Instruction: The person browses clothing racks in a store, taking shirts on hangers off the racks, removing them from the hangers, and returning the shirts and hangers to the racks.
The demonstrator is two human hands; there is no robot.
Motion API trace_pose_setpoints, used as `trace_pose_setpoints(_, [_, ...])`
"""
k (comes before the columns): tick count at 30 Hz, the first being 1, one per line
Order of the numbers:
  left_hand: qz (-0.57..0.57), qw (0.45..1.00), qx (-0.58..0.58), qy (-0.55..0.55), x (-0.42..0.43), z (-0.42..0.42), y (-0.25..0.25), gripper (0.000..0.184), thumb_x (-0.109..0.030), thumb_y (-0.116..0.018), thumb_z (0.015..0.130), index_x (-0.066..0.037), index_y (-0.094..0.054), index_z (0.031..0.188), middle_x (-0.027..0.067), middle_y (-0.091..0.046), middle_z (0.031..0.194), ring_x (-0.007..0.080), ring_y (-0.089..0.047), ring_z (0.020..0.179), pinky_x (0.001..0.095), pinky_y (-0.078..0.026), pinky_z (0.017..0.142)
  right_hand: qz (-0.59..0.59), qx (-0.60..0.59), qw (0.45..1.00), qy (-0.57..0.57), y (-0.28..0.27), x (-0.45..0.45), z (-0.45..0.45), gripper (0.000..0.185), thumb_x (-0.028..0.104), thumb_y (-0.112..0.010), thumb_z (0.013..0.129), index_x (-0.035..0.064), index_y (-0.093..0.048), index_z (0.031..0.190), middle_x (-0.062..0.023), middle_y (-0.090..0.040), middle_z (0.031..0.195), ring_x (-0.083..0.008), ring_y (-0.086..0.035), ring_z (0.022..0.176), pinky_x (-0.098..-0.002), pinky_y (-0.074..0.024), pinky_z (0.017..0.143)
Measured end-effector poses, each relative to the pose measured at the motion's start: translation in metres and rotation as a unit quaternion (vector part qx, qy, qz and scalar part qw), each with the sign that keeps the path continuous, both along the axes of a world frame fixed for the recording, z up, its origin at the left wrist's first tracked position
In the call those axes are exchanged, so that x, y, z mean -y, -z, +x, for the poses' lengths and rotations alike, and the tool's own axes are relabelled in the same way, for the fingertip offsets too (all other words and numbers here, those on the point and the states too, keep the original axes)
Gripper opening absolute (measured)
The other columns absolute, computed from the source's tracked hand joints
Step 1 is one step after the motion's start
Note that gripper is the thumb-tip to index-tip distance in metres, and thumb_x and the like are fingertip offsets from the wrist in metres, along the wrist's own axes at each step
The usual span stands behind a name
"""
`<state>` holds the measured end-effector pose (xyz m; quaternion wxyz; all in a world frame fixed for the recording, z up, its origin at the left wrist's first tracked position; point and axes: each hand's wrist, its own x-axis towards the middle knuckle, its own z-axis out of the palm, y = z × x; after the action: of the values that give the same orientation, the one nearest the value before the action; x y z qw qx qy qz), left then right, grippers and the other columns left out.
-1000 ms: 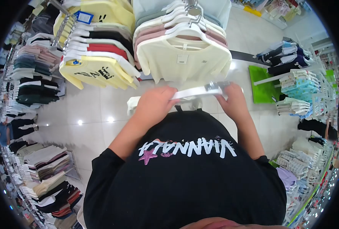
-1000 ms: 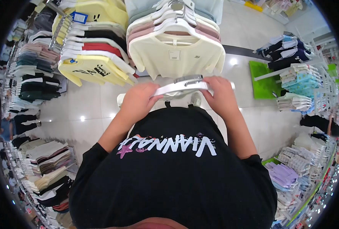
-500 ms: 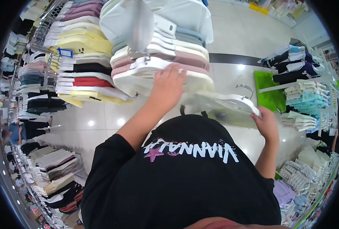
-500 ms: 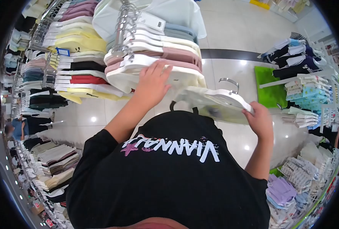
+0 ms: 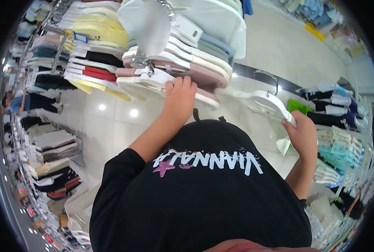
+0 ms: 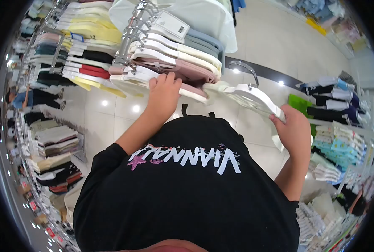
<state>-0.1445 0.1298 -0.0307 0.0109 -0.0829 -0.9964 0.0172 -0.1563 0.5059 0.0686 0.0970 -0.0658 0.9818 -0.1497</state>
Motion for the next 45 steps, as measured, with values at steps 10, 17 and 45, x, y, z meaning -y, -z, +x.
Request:
trace_pose_setpoints(10, [0.1,0.985,-0.131,0.058,0.017,0.033,0.008,0.031,-0.014,-0.077,0.078,-0.013,-0.069,0.108,0.0044,-0.062,0.123,0.0252,-0.055,0.123,0.0443,-0.037,0.102,-0.153,0.041,0.973,-0.167,0.063,0.16,-0.075,0.04,0.039,-0.074,0.093,0.0001,-0.066,0.102,-0.0245,-0.068,0.084,-0.0452,-0.066,0.084,-0.0514,-0.051,0.074])
trace_pose_setpoints(17, [0.244,0.96,-0.139,-0.021,0.06,0.084,0.015,0.029,-0.007,-0.074,0.081,-0.017,-0.069,0.108,0.0024,-0.062,0.125,0.027,-0.057,0.119,0.0465,-0.042,0.1,-0.156,0.053,0.966,-0.198,0.081,0.254,-0.091,0.048,0.04,-0.067,0.096,-0.0025,-0.067,0.118,-0.0288,-0.071,0.101,-0.0455,-0.068,0.097,-0.048,-0.0525,0.083])
trace_pose_setpoints(45, [0.791,0.517,-0.11,-0.308,0.296,0.388,-0.009,0.012,-0.011,-0.06,0.102,-0.002,-0.065,0.11,0.0027,-0.063,0.108,0.0124,-0.059,0.101,0.0304,-0.048,0.094,-0.375,0.321,0.736,-0.464,0.073,0.568,0.148,0.017,0.01,-0.07,0.095,0.0052,-0.055,0.088,-0.0001,-0.049,0.077,-0.0114,-0.046,0.073,-0.0277,-0.0431,0.069])
